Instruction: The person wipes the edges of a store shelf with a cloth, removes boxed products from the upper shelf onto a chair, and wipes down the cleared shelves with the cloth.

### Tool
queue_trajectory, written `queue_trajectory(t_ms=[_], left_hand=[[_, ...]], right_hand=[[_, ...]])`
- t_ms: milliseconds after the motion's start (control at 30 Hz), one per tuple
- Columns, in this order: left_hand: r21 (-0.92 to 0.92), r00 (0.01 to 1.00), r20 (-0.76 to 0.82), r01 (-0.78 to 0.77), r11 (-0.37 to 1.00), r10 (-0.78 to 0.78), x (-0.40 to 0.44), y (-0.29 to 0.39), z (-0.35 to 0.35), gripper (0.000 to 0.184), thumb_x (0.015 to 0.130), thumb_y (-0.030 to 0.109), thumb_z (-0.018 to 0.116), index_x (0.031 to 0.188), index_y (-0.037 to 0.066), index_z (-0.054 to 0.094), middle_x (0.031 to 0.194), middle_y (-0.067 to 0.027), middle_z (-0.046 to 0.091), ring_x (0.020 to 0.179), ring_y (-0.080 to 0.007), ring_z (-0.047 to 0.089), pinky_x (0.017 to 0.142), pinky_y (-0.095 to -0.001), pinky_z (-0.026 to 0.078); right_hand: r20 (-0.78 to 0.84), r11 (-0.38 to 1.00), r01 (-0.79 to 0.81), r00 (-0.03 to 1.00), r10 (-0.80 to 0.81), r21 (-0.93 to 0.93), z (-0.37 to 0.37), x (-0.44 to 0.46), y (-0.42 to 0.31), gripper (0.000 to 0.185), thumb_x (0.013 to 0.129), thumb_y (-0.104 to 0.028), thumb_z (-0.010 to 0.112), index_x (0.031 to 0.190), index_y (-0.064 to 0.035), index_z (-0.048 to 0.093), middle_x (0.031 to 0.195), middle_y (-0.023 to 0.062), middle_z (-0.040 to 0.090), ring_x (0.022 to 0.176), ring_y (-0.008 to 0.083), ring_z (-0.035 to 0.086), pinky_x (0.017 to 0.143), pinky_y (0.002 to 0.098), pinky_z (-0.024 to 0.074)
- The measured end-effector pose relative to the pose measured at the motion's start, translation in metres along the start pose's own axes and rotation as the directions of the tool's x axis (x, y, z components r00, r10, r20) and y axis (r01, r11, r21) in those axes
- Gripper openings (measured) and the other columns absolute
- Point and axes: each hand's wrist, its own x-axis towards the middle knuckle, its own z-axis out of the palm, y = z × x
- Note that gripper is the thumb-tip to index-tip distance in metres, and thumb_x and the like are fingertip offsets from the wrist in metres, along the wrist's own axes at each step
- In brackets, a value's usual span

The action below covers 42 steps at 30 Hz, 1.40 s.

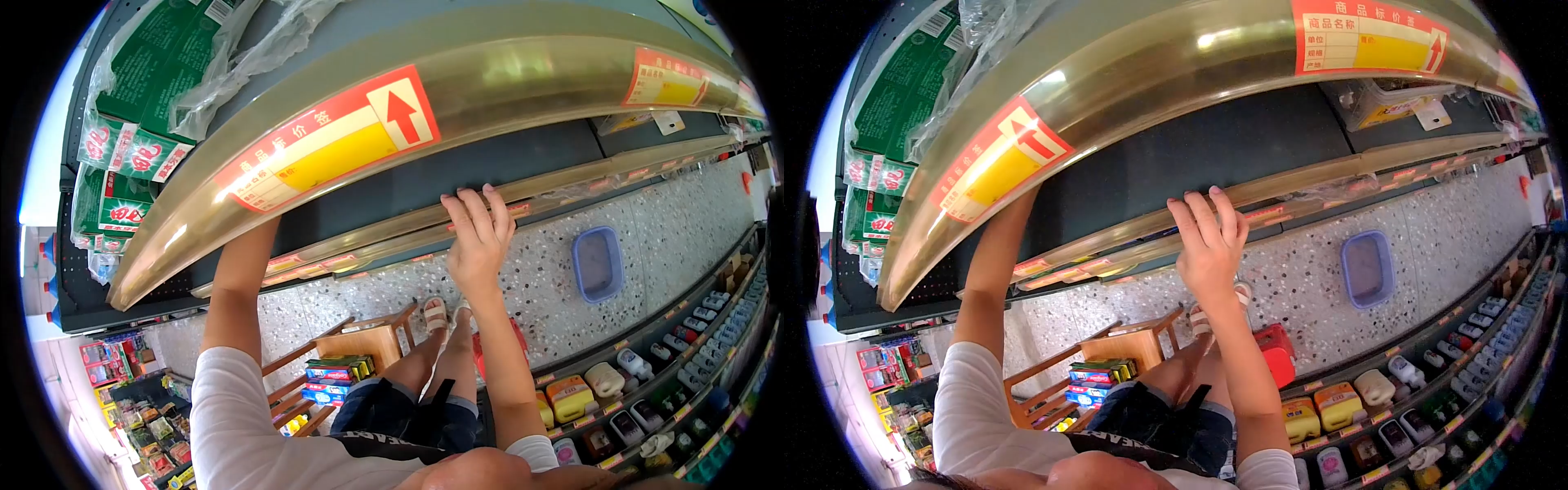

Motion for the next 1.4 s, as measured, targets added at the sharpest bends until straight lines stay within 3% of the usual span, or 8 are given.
queue_trajectory(t_ms=[500, 567, 667, 1000, 1133, 1200, 1233, 1400], left_hand=[[-0.018, 0.998, -0.052, -0.025, 1.000, 0.024, 0.019, 0.017, 0.023, 0.026, 0.099, 0.017, 0.061, 0.124, 0.011, 0.067, 0.101, -0.0099, 0.068, 0.090, -0.0233, 0.066, 0.079, -0.0335, 0.052], [-0.020, 0.997, -0.052, -0.051, 0.998, 0.050, 0.022, 0.023, 0.024, 0.026, 0.099, 0.017, 0.061, 0.124, 0.011, 0.067, 0.101, -0.0099, 0.068, 0.090, -0.0234, 0.066, 0.079, -0.0335, 0.052], [-0.018, 0.995, -0.070, -0.070, 0.997, 0.069, 0.024, 0.033, 0.018, 0.026, 0.099, 0.017, 0.061, 0.124, 0.011, 0.067, 0.102, -0.0100, 0.069, 0.091, -0.0236, 0.066, 0.080, -0.0336, 0.052], [-0.039, 0.964, -0.085, -0.255, 0.966, 0.251, 0.034, 0.064, 0.037, 0.025, 0.100, 0.018, 0.060, 0.123, 0.011, 0.067, 0.103, -0.0104, 0.069, 0.092, -0.0242, 0.066, 0.081, -0.0339, 0.051], [-0.160, 0.927, 0.005, -0.370, 0.915, 0.376, 0.014, 0.088, 0.042, 0.025, 0.100, 0.018, 0.060, 0.123, 0.011, 0.067, 0.103, -0.0105, 0.069, 0.093, -0.0244, 0.066, 0.081, -0.0339, 0.051], [-0.326, 0.893, 0.097, -0.388, 0.862, 0.439, -0.004, 0.102, 0.035, 0.025, 0.100, 0.018, 0.060, 0.123, 0.011, 0.067, 0.104, -0.0106, 0.069, 0.094, -0.0245, 0.066, 0.082, -0.0340, 0.051], [-0.526, 0.874, 0.161, -0.317, 0.789, 0.459, -0.013, 0.108, 0.031, 0.025, 0.099, 0.017, 0.060, 0.122, 0.010, 0.068, 0.103, -0.0106, 0.069, 0.094, -0.0258, 0.066, 0.081, -0.0345, 0.051], [-0.533, 0.750, 0.290, -0.390, 0.751, 0.595, -0.032, 0.126, 0.002, 0.027, 0.094, 0.012, 0.064, 0.120, 0.010, 0.069, 0.101, -0.0109, 0.065, 0.094, -0.0269, 0.065, 0.081, -0.0348, 0.051]], right_hand=[[0.031, 0.999, -0.021, 0.999, 0.021, 0.025, -0.007, 0.001, -0.003, 0.049, 0.071, 0.007, 0.058, 0.116, -0.0119, 0.068, 0.126, 0.0040, 0.059, 0.129, 0.0313, 0.046, 0.099, 0.0472, 0.0361], [0.038, 0.999, -0.032, 0.999, 0.030, 0.041, -0.007, 0.001, -0.005, 0.052, 0.070, 0.010, 0.055, 0.116, -0.0103, 0.068, 0.126, 0.0066, 0.061, 0.128, 0.0346, 0.047, 0.102, 0.0470, 0.0357], [0.032, 1.000, -0.019, 0.999, 0.018, 0.017, -0.006, 0.002, -0.005, 0.049, 0.072, 0.008, 0.058, 0.116, -0.0121, 0.067, 0.126, 0.0036, 0.059, 0.129, 0.0308, 0.046, 0.098, 0.0475, 0.0363], [0.060, 1.000, -0.023, 0.998, 0.023, -0.008, -0.009, 0.002, -0.008, 0.053, 0.069, 0.011, 0.058, 0.117, -0.0103, 0.067, 0.125, 0.0058, 0.059, 0.127, 0.0329, 0.047, 0.100, 0.0474, 0.0355], [0.062, 1.000, -0.022, 0.998, 0.022, -0.007, -0.008, 0.002, -0.008, 0.053, 0.069, 0.010, 0.058, 0.117, -0.0105, 0.067, 0.126, 0.0061, 0.059, 0.128, 0.0330, 0.046, 0.101, 0.0475, 0.0353], [0.062, 1.000, -0.017, 0.998, 0.018, -0.011, -0.008, 0.002, -0.007, 0.053, 0.070, 0.010, 0.058, 0.117, -0.0106, 0.067, 0.126, 0.0059, 0.059, 0.128, 0.0330, 0.046, 0.100, 0.0475, 0.0353], [0.062, 1.000, -0.015, 0.998, 0.016, -0.012, -0.008, 0.002, -0.007, 0.052, 0.070, 0.010, 0.058, 0.117, -0.0107, 0.067, 0.126, 0.0057, 0.059, 0.128, 0.0329, 0.046, 0.100, 0.0475, 0.0354], [0.065, 1.000, -0.006, 0.998, 0.008, -0.028, -0.011, 0.003, -0.008, 0.052, 0.070, 0.009, 0.058, 0.117, -0.0112, 0.066, 0.125, 0.0053, 0.059, 0.128, 0.0324, 0.047, 0.099, 0.0474, 0.0359]])
